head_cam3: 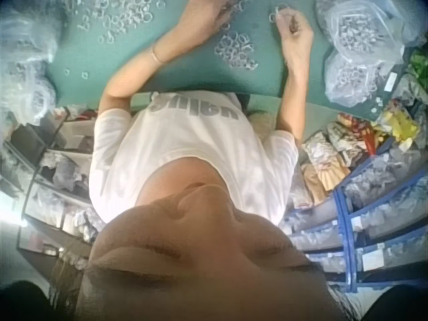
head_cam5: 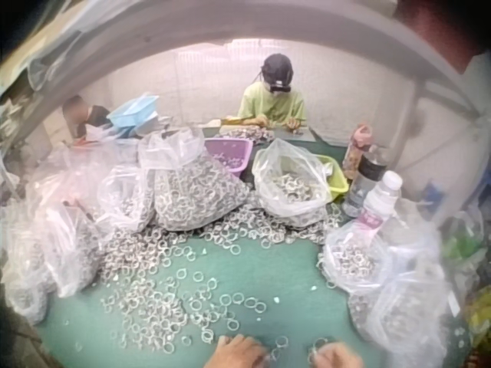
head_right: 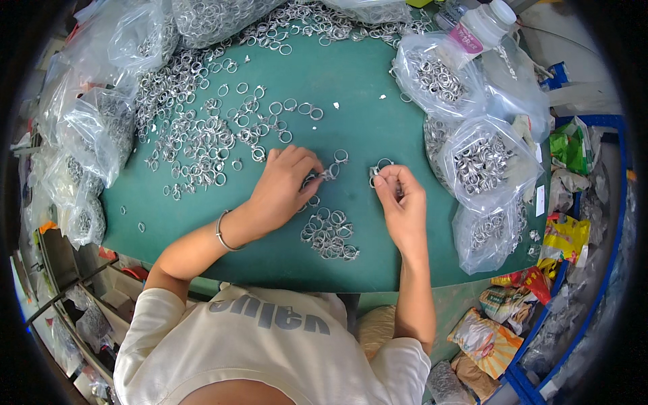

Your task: The person sorts and organizes small metal rings by hand on a green workbench, moving them between different piles and placing them into clear plastic bags.

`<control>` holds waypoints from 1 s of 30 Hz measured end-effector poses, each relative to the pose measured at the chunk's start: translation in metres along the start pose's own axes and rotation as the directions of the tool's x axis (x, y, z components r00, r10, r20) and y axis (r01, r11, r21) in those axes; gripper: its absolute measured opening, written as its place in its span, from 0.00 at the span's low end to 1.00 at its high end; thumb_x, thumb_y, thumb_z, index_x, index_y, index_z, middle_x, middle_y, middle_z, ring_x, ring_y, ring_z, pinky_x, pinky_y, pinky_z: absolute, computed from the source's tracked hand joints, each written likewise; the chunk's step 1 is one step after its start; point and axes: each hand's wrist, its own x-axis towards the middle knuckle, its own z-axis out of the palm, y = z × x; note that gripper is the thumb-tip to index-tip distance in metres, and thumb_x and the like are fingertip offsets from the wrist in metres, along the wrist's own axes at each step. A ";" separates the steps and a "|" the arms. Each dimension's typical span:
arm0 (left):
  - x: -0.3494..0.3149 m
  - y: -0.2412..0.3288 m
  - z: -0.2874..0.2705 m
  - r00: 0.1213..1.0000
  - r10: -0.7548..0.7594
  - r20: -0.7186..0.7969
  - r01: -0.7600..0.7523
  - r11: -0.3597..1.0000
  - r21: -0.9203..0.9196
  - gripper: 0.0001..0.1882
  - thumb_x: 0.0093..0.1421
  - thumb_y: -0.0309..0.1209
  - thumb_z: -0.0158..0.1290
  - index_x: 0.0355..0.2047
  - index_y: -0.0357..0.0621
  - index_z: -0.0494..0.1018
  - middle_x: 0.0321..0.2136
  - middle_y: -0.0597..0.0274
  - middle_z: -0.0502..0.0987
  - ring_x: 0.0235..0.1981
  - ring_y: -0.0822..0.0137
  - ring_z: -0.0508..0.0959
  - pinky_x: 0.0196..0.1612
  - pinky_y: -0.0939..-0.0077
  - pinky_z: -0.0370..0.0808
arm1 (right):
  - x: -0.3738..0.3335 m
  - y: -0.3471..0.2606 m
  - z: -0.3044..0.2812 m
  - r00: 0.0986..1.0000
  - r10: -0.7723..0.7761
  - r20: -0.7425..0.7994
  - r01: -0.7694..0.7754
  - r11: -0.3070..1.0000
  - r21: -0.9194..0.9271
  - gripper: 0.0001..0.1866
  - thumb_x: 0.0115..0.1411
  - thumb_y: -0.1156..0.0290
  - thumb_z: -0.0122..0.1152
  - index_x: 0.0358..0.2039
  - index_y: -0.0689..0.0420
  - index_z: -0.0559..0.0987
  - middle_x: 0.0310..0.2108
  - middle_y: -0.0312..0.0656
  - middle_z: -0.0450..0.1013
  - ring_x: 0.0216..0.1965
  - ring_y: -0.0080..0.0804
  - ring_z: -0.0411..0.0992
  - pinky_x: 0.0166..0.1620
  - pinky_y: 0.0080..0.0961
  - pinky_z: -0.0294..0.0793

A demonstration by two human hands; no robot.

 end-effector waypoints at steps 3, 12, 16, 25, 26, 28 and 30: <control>-0.003 -0.003 -0.004 0.984 -0.172 0.035 0.175 0.943 -0.283 0.13 0.49 0.25 0.60 0.36 0.42 0.74 0.36 0.59 0.72 0.39 0.60 0.71 0.40 0.67 0.64 | -0.006 -0.004 0.003 0.966 0.182 0.181 -0.243 0.875 0.418 0.04 0.62 0.72 0.57 0.35 0.58 0.75 0.24 0.26 0.64 0.22 0.13 0.56 0.26 0.13 0.55; 0.008 -0.001 0.007 0.993 0.115 -0.037 -0.110 0.986 0.127 0.18 0.50 0.25 0.59 0.43 0.45 0.72 0.34 0.58 0.71 0.39 0.59 0.69 0.42 0.65 0.61 | -0.013 -0.004 0.019 0.987 0.103 0.126 -0.125 0.975 0.184 0.05 0.64 0.73 0.53 0.35 0.61 0.74 0.27 0.26 0.67 0.28 0.11 0.59 0.31 0.12 0.58; 0.011 -0.005 -0.003 0.999 -0.036 0.036 0.039 0.995 -0.092 0.17 0.53 0.22 0.56 0.44 0.42 0.71 0.40 0.57 0.72 0.39 0.61 0.74 0.38 0.68 0.68 | -0.017 -0.007 0.016 0.995 0.048 0.087 -0.058 0.992 0.116 0.05 0.63 0.74 0.53 0.34 0.62 0.74 0.27 0.26 0.67 0.27 0.12 0.58 0.30 0.13 0.58; -0.056 0.000 -0.024 0.699 -0.118 0.705 0.586 -0.472 -0.659 0.17 0.64 0.22 0.40 0.53 0.31 0.65 0.43 0.48 0.74 0.43 0.60 0.77 0.42 0.73 0.78 | -0.049 -0.040 0.054 0.918 -0.175 0.356 0.242 0.958 -0.152 0.06 0.55 0.79 0.59 0.35 0.61 0.75 0.24 0.42 0.65 0.23 0.33 0.65 0.27 0.27 0.65; -0.062 -0.001 -0.028 0.716 -0.142 0.683 0.581 -0.421 -0.696 0.15 0.64 0.21 0.41 0.49 0.33 0.69 0.40 0.54 0.74 0.36 0.66 0.76 0.38 0.79 0.75 | -0.046 -0.037 0.054 0.938 -0.176 0.300 0.244 0.948 -0.205 0.07 0.54 0.79 0.60 0.35 0.60 0.76 0.24 0.43 0.65 0.23 0.33 0.66 0.27 0.28 0.66; -0.086 -0.010 -0.040 0.769 -0.322 0.552 0.591 0.031 -0.806 0.13 0.64 0.20 0.42 0.46 0.34 0.71 0.38 0.57 0.74 0.31 0.71 0.73 0.35 0.81 0.72 | -0.035 -0.027 0.052 0.961 -0.192 0.200 0.246 0.922 -0.297 0.09 0.52 0.79 0.62 0.36 0.60 0.76 0.24 0.43 0.66 0.24 0.35 0.67 0.28 0.29 0.67; -0.112 -0.022 -0.045 0.843 -0.460 0.280 0.502 0.483 -0.717 0.11 0.63 0.20 0.44 0.43 0.37 0.73 0.33 0.64 0.72 0.26 0.77 0.67 0.30 0.83 0.67 | -0.025 -0.026 0.056 0.933 -0.305 0.193 0.361 0.808 -0.466 0.11 0.51 0.77 0.64 0.36 0.59 0.76 0.26 0.44 0.66 0.26 0.39 0.68 0.30 0.32 0.67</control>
